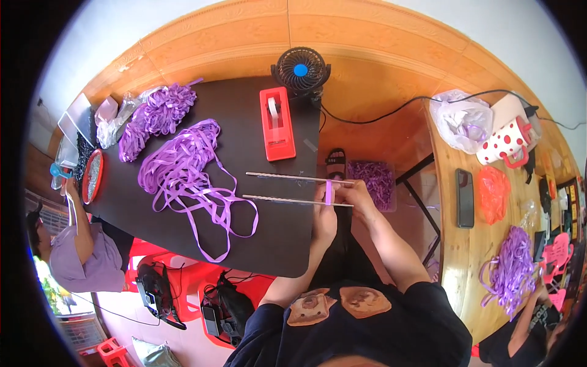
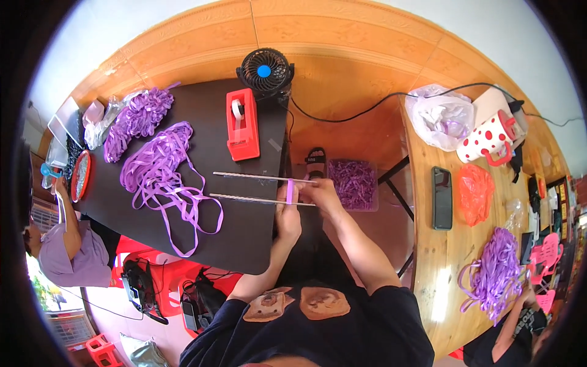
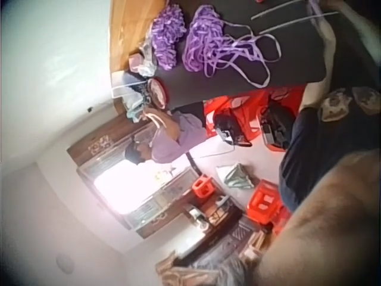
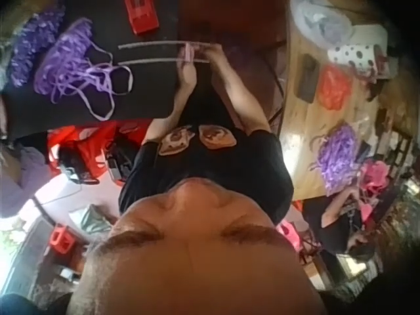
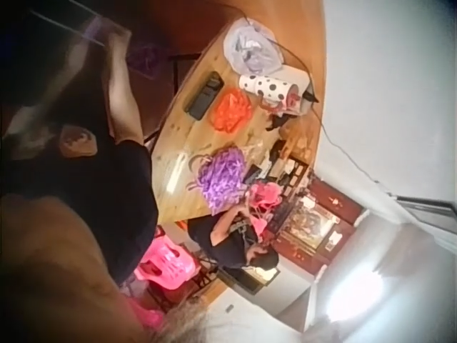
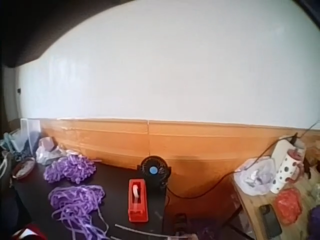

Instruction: The recorder is wrapping purple ribbons around two parallel metal rods and securing the segments with tape to create a craft item.

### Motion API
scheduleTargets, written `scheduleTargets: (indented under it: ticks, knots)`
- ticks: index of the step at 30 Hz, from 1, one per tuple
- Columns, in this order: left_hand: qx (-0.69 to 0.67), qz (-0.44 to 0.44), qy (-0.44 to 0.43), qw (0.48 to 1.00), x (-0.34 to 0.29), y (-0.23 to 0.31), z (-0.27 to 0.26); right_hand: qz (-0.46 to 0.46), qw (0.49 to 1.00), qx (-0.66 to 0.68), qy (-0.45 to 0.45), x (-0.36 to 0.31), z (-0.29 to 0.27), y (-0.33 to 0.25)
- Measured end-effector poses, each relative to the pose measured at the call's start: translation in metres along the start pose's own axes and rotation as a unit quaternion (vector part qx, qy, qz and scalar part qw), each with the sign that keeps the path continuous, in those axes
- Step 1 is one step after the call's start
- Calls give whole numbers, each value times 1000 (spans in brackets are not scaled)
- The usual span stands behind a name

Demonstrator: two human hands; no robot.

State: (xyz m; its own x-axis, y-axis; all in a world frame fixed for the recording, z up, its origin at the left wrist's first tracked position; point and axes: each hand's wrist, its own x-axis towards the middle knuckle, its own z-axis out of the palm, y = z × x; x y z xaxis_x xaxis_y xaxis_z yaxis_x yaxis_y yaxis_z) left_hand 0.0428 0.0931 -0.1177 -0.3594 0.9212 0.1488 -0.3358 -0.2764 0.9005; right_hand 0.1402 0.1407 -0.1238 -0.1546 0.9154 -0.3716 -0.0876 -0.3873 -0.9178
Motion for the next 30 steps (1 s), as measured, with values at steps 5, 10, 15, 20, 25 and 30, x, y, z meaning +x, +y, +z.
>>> scheduleTargets:
  ticks: [5,10,15,20,25,30]
  knots:
    - [-93,-88,-44,991,-34,12,-13,-160,961,-169,149,-36,-31,40]
    - [-62,-188,-25,980,-59,33,-20,-278,960,-39,8,-106,-8,28]
    - [-97,-221,-27,970,-64,32,-25,-359,926,-95,67,-133,5,54]
    - [-129,-220,-31,966,-65,29,-31,-359,907,-215,50,-153,5,72]
    - [-92,-234,-29,967,-66,30,-31,-349,909,-198,114,-160,7,74]
    - [-108,-230,-29,967,-65,32,-28,-365,878,-285,119,-146,13,71]
